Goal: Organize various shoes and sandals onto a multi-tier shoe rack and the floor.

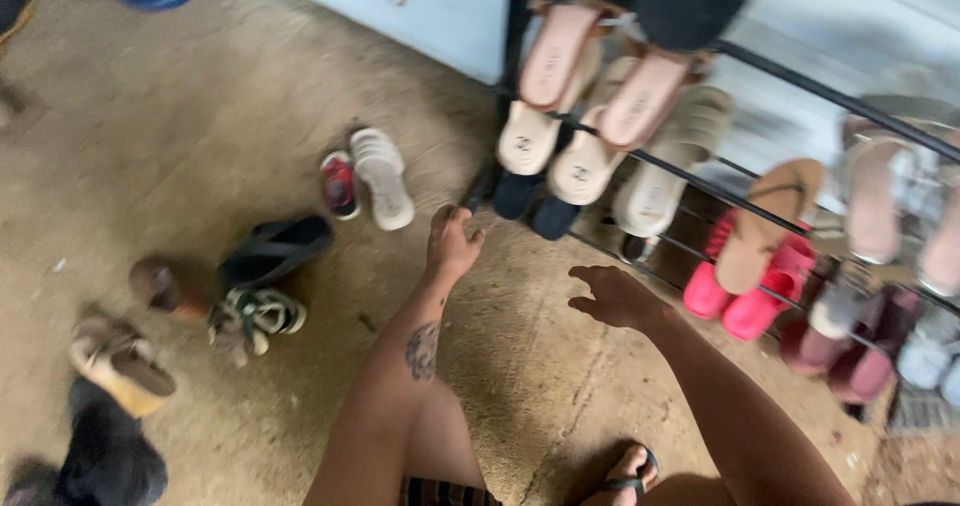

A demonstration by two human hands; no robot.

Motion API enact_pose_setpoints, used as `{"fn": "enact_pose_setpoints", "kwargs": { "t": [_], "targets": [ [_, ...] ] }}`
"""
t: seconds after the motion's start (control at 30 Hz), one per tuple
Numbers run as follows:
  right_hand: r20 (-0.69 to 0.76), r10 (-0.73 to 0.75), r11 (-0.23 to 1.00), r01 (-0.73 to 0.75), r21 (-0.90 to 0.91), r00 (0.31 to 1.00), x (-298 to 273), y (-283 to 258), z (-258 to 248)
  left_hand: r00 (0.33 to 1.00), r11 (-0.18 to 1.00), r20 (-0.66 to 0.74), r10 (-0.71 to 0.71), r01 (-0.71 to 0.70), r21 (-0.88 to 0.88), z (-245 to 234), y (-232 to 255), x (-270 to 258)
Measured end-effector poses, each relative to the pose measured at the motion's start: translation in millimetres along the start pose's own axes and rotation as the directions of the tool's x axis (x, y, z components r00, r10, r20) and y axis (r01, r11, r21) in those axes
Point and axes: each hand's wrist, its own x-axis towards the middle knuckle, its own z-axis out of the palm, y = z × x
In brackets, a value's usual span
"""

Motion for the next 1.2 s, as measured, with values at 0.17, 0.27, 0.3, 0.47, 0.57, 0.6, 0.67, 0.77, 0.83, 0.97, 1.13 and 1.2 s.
{"fn": "enact_pose_setpoints", "kwargs": {
  "t": [0.17,0.27,0.3,0.47,0.57,0.6,0.67,0.77,0.83,0.97,1.13,1.2],
  "targets": [
    [-0.094,-0.190,0.982,0.188,-0.028,0.977,35,-37,17,0.965,0.956,0.002,-0.261,0.258,0.140,-10,-70,16],
    [-0.144,-0.205,0.978,0.199,-0.054,0.968,49,-70,15,0.867,0.851,0.039,-0.497,0.479,0.215,-30,-88,22],
    [-0.163,-0.168,0.986,0.164,-0.038,0.972,51,-82,15,0.794,0.777,0.055,-0.606,0.576,0.254,-36,-91,23],
    [-0.134,-0.005,0.990,0.024,0.139,0.991,77,-113,17,0.837,0.830,-0.141,-0.528,0.544,0.119,16,-202,44],
    [-0.295,-0.048,0.980,0.103,0.173,0.954,104,-96,50,0.880,0.894,-0.274,-0.389,0.432,0.118,56,-259,47],
    [-0.425,-0.134,0.973,0.200,0.113,0.895,113,-89,61,0.862,0.894,-0.335,-0.381,0.435,0.102,64,-270,51],
    [-0.450,-0.122,0.961,0.219,0.169,0.885,127,-92,64,0.872,0.898,-0.345,-0.347,0.415,0.147,57,-263,68],
    [-0.418,-0.109,0.926,0.245,0.288,0.902,130,-103,54,0.833,0.839,-0.329,-0.445,0.516,0.173,37,-222,71],
    [-0.388,-0.075,0.898,0.231,0.374,0.918,127,-111,47,0.796,0.786,-0.288,-0.533,0.592,0.181,36,-214,70],
    [-0.247,0.038,0.871,0.089,0.484,0.968,117,-115,40,0.810,0.827,-0.417,-0.413,0.525,0.200,41,-223,70],
    [-0.299,0.036,0.861,0.122,0.493,0.953,95,-101,45,0.832,0.963,-0.486,-0.268,0.252,-0.101,7,-202,48],
    [-0.357,-0.011,0.857,0.193,0.478,0.934,80,-96,48,0.822,0.895,-0.493,-0.284,0.043,-0.445,-3,-190,35]
  ]
}}
